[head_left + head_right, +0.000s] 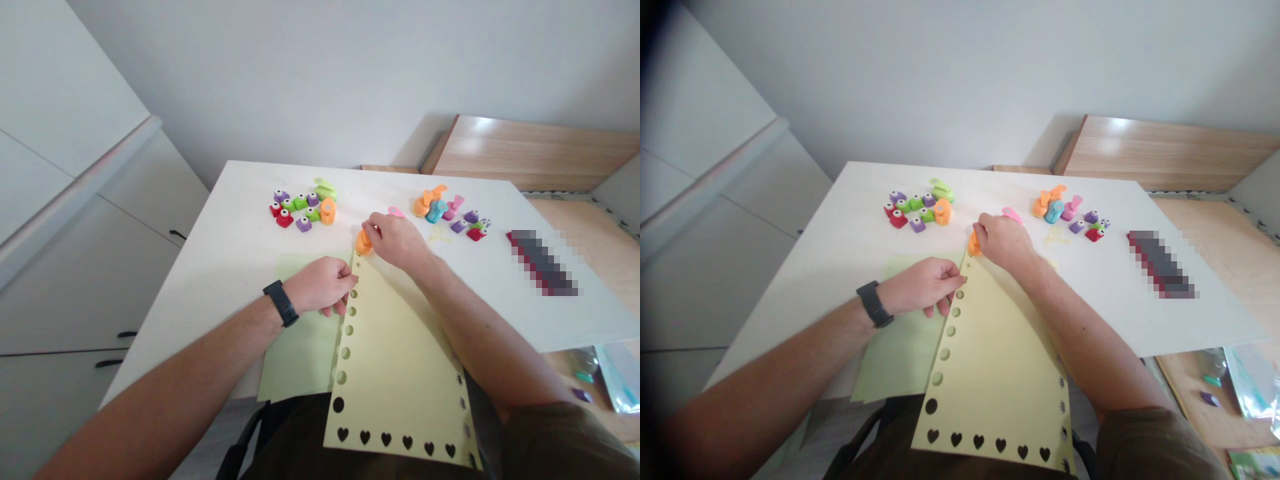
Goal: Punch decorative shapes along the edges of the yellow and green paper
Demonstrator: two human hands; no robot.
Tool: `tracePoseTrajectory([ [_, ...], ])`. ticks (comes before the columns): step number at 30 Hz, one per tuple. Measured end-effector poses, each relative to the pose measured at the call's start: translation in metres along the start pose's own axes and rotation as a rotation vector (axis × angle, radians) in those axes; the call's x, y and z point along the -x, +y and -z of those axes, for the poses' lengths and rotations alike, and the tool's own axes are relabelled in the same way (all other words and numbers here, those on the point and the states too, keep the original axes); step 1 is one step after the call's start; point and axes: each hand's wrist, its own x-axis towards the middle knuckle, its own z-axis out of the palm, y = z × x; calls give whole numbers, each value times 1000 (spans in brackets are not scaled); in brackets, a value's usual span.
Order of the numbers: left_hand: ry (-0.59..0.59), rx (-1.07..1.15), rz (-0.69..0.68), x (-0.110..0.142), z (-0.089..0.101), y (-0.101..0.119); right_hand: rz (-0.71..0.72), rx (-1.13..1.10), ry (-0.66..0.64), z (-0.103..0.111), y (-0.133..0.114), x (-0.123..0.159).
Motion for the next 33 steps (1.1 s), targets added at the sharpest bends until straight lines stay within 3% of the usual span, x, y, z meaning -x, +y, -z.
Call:
tracePoseTrajectory([
  [17, 8, -19, -9, 0, 0, -1, -10, -24, -30, -4, 4, -3],
  [33, 1, -15, -18, 0, 1, -1, -83, -334, 20, 2, 6, 3],
])
